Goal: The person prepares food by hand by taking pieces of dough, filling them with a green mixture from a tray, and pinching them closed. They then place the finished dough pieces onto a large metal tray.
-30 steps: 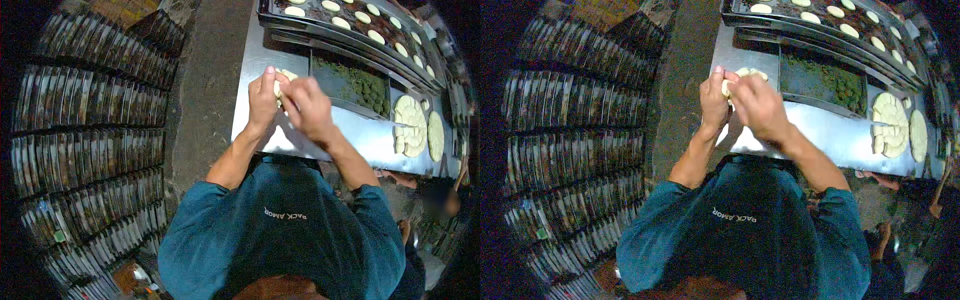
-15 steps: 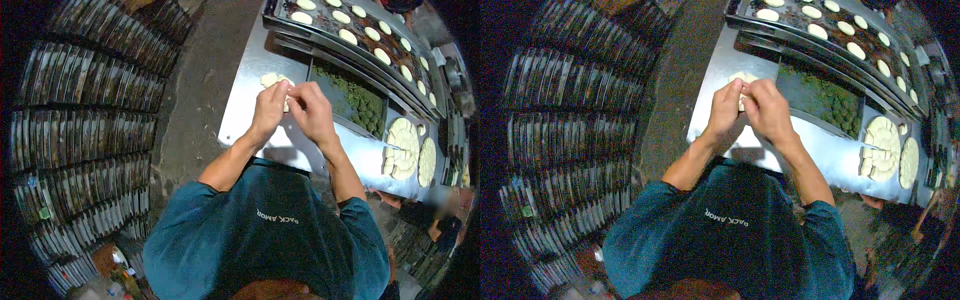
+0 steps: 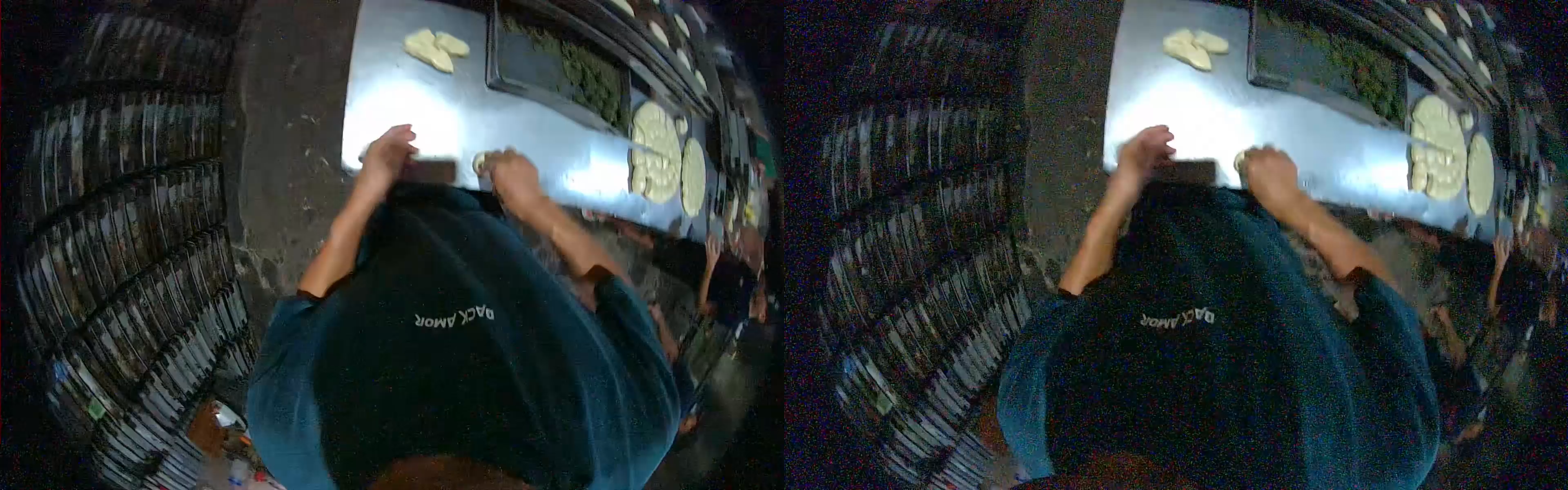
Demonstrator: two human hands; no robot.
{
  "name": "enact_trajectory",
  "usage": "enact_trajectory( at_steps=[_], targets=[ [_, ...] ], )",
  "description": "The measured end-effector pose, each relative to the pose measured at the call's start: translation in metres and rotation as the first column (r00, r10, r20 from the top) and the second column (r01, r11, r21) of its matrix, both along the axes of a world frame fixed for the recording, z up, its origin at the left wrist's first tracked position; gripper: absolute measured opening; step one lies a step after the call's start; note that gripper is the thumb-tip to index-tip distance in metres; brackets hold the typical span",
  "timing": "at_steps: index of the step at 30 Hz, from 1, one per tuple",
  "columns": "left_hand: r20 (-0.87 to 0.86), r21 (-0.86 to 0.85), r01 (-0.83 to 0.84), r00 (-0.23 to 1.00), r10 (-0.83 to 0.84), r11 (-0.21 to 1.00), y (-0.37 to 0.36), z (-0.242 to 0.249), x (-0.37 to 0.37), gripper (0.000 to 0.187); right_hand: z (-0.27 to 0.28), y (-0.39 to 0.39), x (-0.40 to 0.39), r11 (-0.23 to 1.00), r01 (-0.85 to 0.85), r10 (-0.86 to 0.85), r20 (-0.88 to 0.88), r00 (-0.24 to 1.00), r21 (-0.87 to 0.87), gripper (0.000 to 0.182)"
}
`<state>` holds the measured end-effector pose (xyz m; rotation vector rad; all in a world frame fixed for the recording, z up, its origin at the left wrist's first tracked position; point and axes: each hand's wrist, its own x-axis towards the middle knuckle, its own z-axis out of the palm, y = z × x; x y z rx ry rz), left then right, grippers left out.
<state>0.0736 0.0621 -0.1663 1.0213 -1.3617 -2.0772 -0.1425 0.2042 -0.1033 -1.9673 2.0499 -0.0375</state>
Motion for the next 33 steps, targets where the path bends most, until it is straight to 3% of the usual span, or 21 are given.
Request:
enact_trajectory(
  at_steps=[1,2,3,5,7,9,13,16,18,19,20,22,24,25,27,28,29,30,31,32,33],
  targets=[
    [0.149,0.048,-0.064,0.987,0.057,0.997,-0.01,0.035,0.006,0.032,0.042,-0.016,0.002,0.973,0.041,-0.039,-0.015,0.999,0.225,0.013],
    [0.197,0.059,-0.158,0.97,0.144,0.986,-0.015,0.042,0.019,0.032,0.036,-0.022,-0.005,0.977,0.121,-0.155,0.192,0.969,0.176,0.019],
    [0.181,-0.02,-0.181,0.967,0.181,0.983,-0.021,0.029,0.037,0.031,0.058,-0.035,-0.005,0.983,0.178,-0.186,0.281,0.942,0.052,0.029],
    [0.236,-0.081,-0.249,0.936,0.262,0.965,-0.031,0.024,0.067,0.03,0.067,-0.058,0.0,0.965,0.263,-0.241,0.339,0.91,-0.018,0.036],
    [0.235,-0.074,-0.331,0.911,0.339,0.941,-0.034,0.026,0.086,0.029,0.021,-0.076,-0.004,0.821,0.085,-0.043,0.086,0.995,-0.565,0.042],
    [0.232,-0.064,-0.415,0.878,0.418,0.908,-0.03,0.026,0.095,0.029,-0.058,-0.066,0.012,0.98,-0.042,0.003,-0.197,0.98,-0.194,0.052],
    [0.172,-0.05,-0.487,0.856,0.488,0.872,-0.026,0.029,0.076,0.027,-0.067,-0.071,0.019,0.983,0.006,-0.033,-0.144,0.989,-0.184,0.053],
    [0.092,-0.052,-0.405,0.908,0.408,0.913,-0.042,0.028,0.045,0.026,-0.043,-0.07,0.013,0.98,0.049,-0.048,0.006,0.999,-0.194,0.056],
    [0.196,-0.202,-0.33,0.909,0.368,0.922,-0.058,0.04,0.02,0.026,-0.025,-0.066,0.015,0.973,0.039,-0.029,0.048,0.998,-0.227,0.058],
    [0.259,-0.268,-0.285,0.899,0.353,0.921,-0.066,0.05,0.003,0.028,-0.035,-0.061,0.015,0.982,0.034,-0.039,-0.024,0.999,-0.188,0.059],
    [0.251,-0.534,-0.199,0.891,0.379,0.822,-0.077,0.037,-0.016,0.028,-0.044,-0.054,0.016,0.989,0.038,-0.051,-0.091,0.995,-0.14,0.061],
    [0.241,-0.697,-0.054,0.922,0.304,0.715,-0.101,0.039,-0.066,0.027,-0.052,-0.055,0.012,0.972,0.083,-0.079,0.026,0.997,-0.222,0.06],
    [0.391,-0.881,0.226,0.842,0.372,0.416,-0.12,0.024,-0.12,0.034,-0.06,-0.049,0.007,0.961,0.131,-0.105,0.117,0.988,-0.244,0.056],
    [0.446,-0.885,0.329,0.802,0.396,0.33,-0.128,0.019,-0.143,0.037,-0.059,-0.043,0.005,0.958,0.141,-0.104,0.155,0.982,-0.249,0.054],
    [0.677,-0.731,0.596,0.692,0.248,0.333,-0.132,0.022,-0.165,0.038,-0.039,-0.021,-0.002,0.972,0.091,-0.055,0.164,0.985,-0.217,0.035],
    [0.665,-0.746,0.622,0.705,0.247,0.236,-0.131,0.021,-0.17,0.034,-0.025,-0.013,-0.001,0.975,0.103,-0.07,0.164,0.984,-0.199,0.027],
    [0.651,-0.757,0.641,0.719,0.244,0.129,-0.13,0.022,-0.173,0.03,-0.023,-0.01,-0.009,0.993,0.095,-0.107,0.183,0.977,0.075,0.026],
    [0.677,-0.73,0.645,0.727,0.113,0.224,-0.127,0.032,-0.176,0.024,-0.041,0.002,-0.019,0.995,0.047,-0.03,0.188,0.982,-0.085,0.023],
    [0.69,-0.683,0.661,0.724,-0.026,0.311,-0.119,0.042,-0.175,0.018,-0.041,0.003,-0.027,0.997,0.04,-0.016,0.305,0.952,-0.072,0.022],
    [0.6,-0.778,0.58,0.8,0.013,0.242,-0.105,0.049,-0.17,0.017,-0.018,-0.003,-0.034,0.994,0.078,-0.1,0.307,0.947,0.081,0.021],
    [0.613,-0.723,0.597,0.786,-0.075,0.349,-0.094,0.059,-0.161,0.018,0.007,-0.009,-0.044,0.966,0.11,-0.179,0.301,0.937,0.233,0.02]
  ],
)
